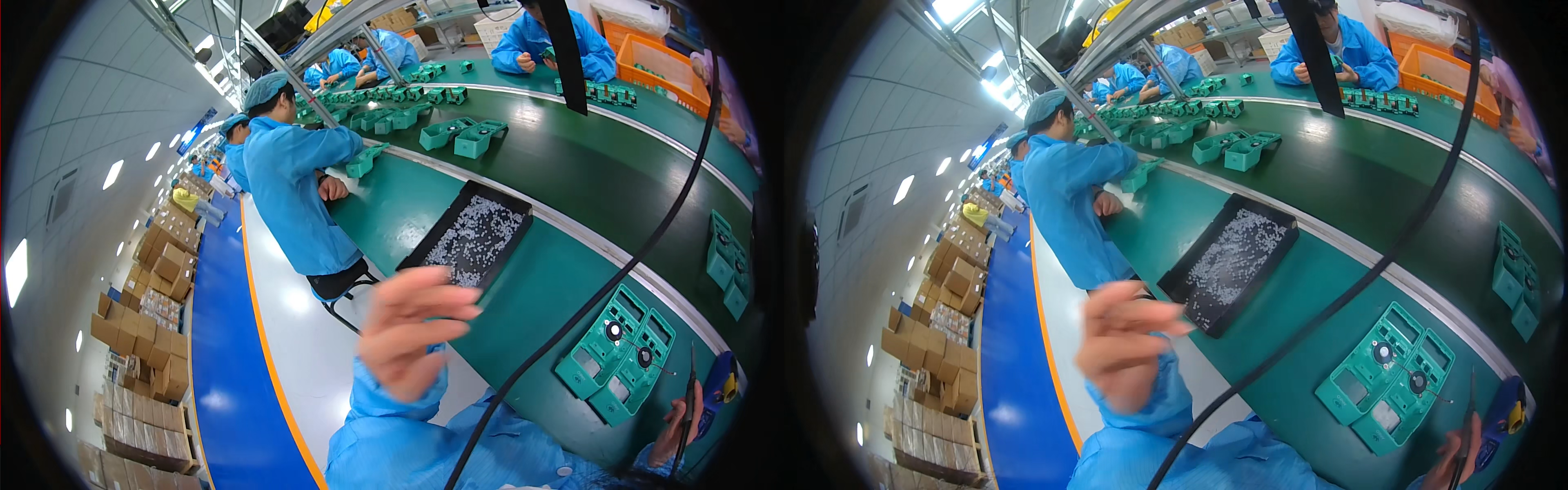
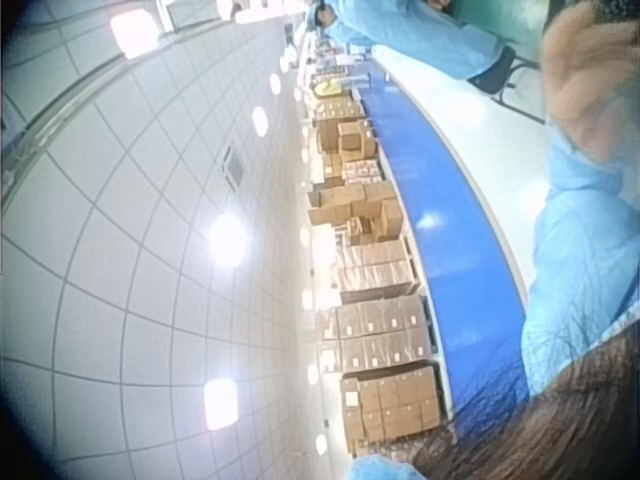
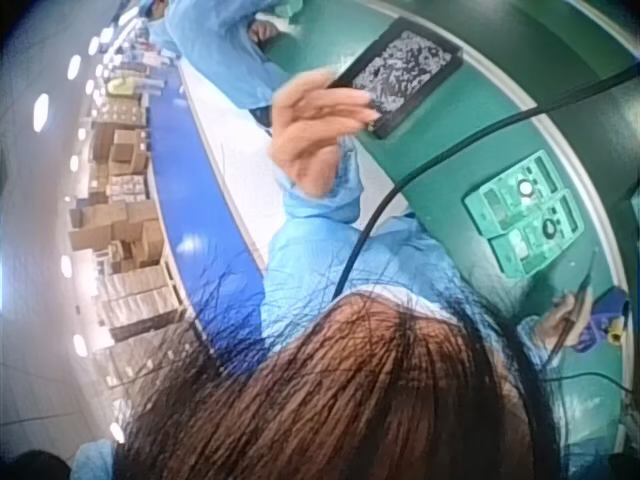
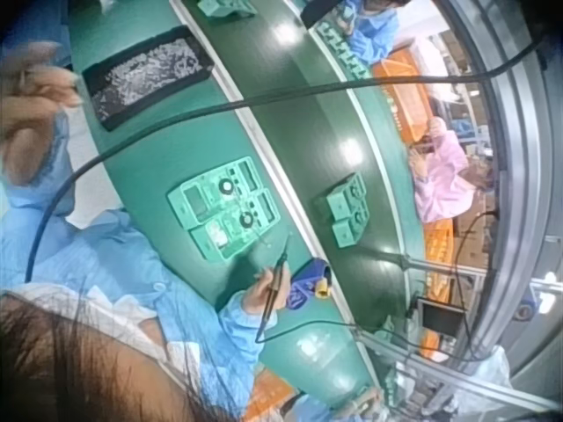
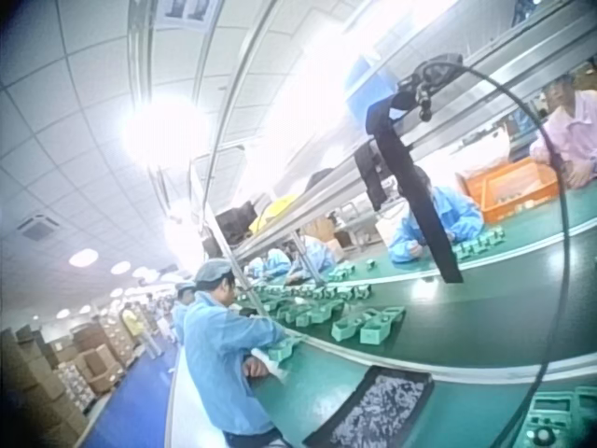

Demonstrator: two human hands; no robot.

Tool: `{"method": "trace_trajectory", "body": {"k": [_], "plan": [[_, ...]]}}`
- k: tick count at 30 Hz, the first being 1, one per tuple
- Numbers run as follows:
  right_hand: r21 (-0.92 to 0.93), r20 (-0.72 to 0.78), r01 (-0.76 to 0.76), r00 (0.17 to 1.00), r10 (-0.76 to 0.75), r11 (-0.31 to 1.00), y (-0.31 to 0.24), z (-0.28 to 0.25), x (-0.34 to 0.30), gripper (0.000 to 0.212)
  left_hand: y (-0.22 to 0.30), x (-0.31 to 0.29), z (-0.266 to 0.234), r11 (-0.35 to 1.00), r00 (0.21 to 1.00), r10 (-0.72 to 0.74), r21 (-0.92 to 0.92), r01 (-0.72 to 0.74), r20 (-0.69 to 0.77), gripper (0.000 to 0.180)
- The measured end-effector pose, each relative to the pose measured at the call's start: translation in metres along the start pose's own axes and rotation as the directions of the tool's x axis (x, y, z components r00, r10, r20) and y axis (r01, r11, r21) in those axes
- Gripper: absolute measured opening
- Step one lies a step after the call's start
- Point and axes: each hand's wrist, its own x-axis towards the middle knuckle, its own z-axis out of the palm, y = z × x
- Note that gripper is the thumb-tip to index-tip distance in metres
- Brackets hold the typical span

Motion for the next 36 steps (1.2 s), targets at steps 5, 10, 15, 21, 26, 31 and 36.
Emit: {"method": "trace_trajectory", "body": {"k": [5,10,15,21,26,31,36], "plan": [[0.018,0.002,0.001,1.0,-0.001,1.0,-0.008,0.004,0.002,0.039,0.031,0.003,0.016,0.594,0.784,0.54,-0.522,-0.613,-0.307,0.043],[0.023,0.023,-0.002,1.0,0.001,1.0,-0.019,0.011,0.004,0.038,0.092,-0.007,0.012,0.637,0.738,0.606,-0.374,-0.674,-0.297,0.052],[-0.043,-0.006,-0.008,1.0,0.008,0.999,-0.018,-0.004,0.003,0.038,0.062,-0.015,-0.007,0.562,0.719,0.692,-0.582,-0.588,-0.059,0.065],[0.01,0.001,-0.016,1.0,0.016,1.0,-0.018,0.004,0.004,0.038,0.084,-0.017,-0.005,0.652,0.776,0.627,-0.495,-0.574,-0.074,0.06],[-0.015,-0.015,0.04,0.999,-0.04,0.999,-0.016,0.002,0.002,0.038,0.081,-0.025,-0.021,0.651,0.793,0.595,-0.499,-0.572,-0.133,0.058],[-0.014,-0.015,0.046,0.999,-0.046,0.999,-0.015,0.003,0.001,0.038,0.093,-0.041,-0.043,0.658,0.802,0.571,-0.486,-0.575,-0.175,0.055],[0.01,-0.012,0.046,0.999,-0.046,0.999,-0.02,0.004,0.002,0.039,0.094,-0.055,-0.035,0.67,0.808,0.55,-0.465,-0.578,-0.212,0.052]]}}
